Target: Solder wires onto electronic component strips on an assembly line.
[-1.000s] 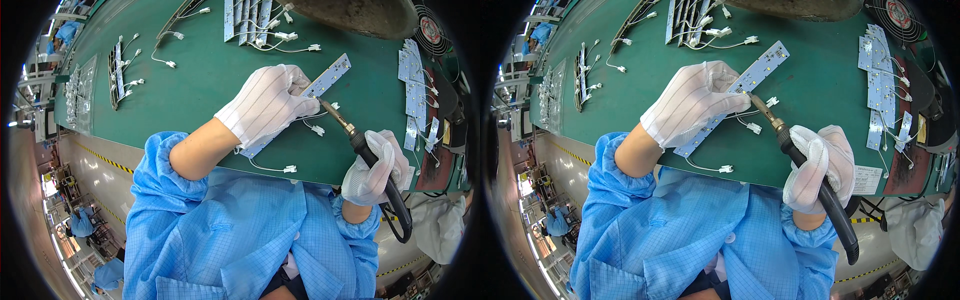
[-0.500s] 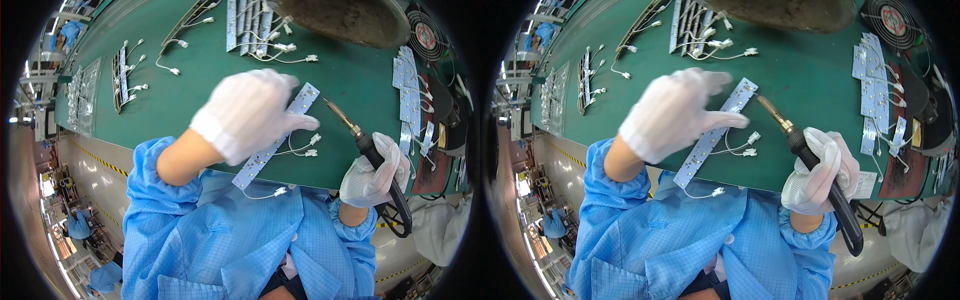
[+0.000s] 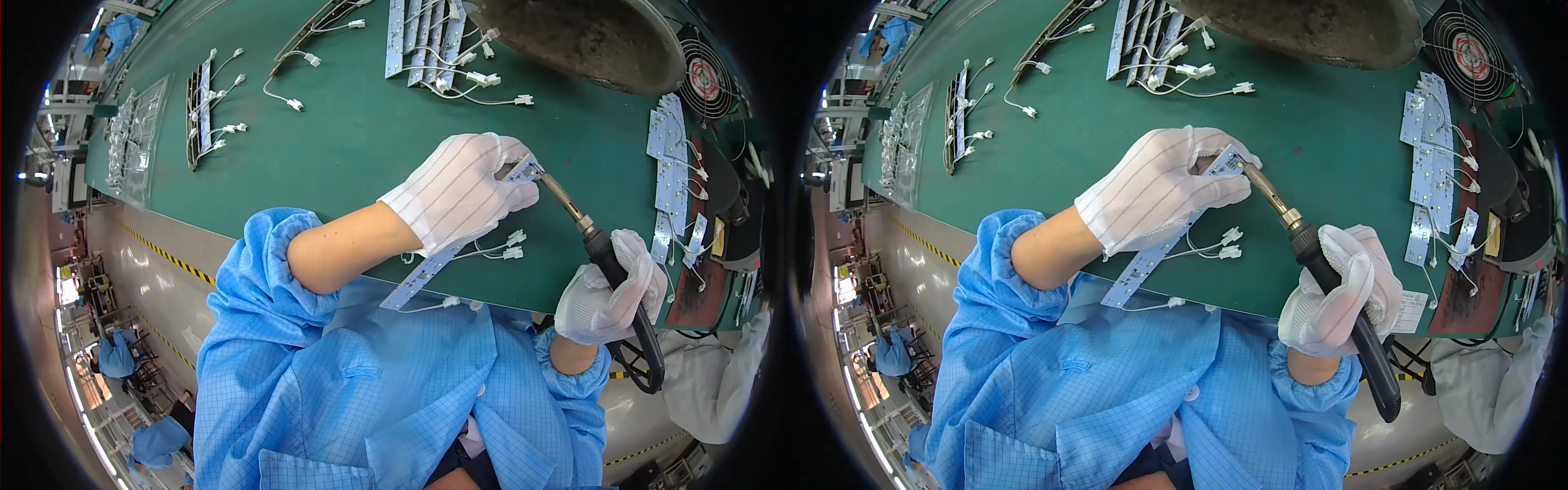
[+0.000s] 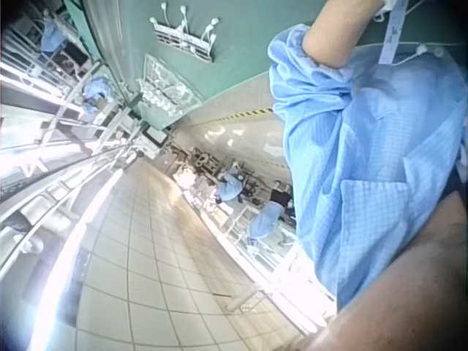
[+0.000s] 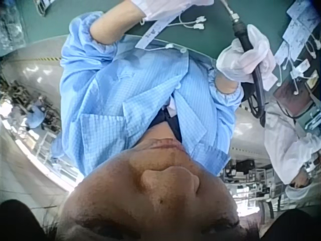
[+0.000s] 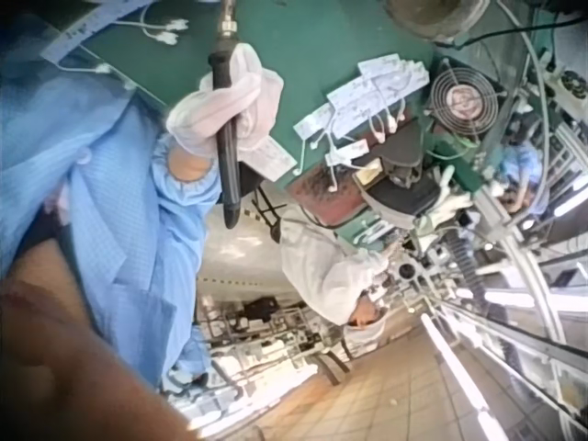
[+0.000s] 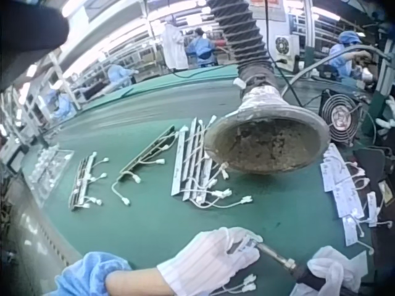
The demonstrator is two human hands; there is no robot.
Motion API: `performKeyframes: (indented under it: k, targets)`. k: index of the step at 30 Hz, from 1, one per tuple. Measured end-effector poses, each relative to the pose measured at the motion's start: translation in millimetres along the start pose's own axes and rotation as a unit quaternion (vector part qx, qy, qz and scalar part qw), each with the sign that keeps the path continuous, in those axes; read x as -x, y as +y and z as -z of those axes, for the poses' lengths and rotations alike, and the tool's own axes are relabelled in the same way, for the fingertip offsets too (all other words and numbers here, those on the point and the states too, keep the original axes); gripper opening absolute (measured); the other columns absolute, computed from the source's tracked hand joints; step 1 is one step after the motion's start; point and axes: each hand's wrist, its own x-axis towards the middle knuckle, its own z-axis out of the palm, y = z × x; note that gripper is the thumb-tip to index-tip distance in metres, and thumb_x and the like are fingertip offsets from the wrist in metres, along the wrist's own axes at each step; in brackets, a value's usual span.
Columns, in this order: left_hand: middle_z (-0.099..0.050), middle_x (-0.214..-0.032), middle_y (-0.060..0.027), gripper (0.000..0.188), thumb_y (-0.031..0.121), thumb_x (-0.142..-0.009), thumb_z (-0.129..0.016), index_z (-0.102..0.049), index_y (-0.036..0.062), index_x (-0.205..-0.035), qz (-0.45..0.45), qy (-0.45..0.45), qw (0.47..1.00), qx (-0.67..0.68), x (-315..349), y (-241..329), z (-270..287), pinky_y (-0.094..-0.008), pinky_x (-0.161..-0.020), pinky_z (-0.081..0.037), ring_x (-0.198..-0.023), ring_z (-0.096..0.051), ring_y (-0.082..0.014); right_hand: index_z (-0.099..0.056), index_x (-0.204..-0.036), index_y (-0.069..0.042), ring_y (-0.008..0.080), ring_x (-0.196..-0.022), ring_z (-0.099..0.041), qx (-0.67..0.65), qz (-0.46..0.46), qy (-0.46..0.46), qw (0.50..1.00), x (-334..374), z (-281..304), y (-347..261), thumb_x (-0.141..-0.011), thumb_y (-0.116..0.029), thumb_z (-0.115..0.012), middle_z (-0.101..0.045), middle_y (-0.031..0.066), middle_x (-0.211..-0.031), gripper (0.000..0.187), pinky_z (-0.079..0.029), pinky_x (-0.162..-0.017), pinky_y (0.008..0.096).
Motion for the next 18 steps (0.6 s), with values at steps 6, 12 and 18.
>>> performKeyframes:
  k: [6,12,18]
  targets:
    - [-0.059,-0.082,-0.0127,0.024,0.022,-0.081,-0.062,-0.064,0.0017,-0.094,-0.043,0.003,0.996,-0.072,1,2,0,-0.0331,-0.06,-0.044,-0.068,-0.055,-0.0245,-0.041,-0.114,0.011,0.0257,-0.076,-0.059,0.09,0.074,-0.038,0.992,-3,3,0,-0.091,-0.004,-0.044,-0.055,0.0201,-0.091,0.028,-0.057,-0.064,0.0322]
    - [-0.059,-0.09,-0.0101,0.016,0.019,-0.079,-0.06,-0.067,0.0067,-0.085,-0.038,0.0,0.993,-0.108,1,1,-3,-0.0377,-0.064,-0.047,-0.075,-0.057,-0.0264,-0.041,-0.116,0.01,0.0269,-0.077,-0.06,0.112,0.065,-0.046,0.991,-2,3,-2,-0.089,0.0,-0.047,-0.051,0.0209,-0.096,0.029,-0.057,-0.065,0.0339]
    - [-0.059,-0.086,-0.0116,0.016,0.019,-0.078,-0.061,-0.066,0.0049,-0.084,-0.046,0.009,0.992,-0.116,1,5,-1,-0.0381,-0.062,-0.046,-0.074,-0.057,-0.0283,-0.041,-0.115,0.009,0.0256,-0.077,-0.06,0.129,0.081,-0.042,0.987,-5,-1,-4,-0.09,-0.001,-0.048,-0.052,0.0195,-0.096,0.028,-0.057,-0.067,0.0341]
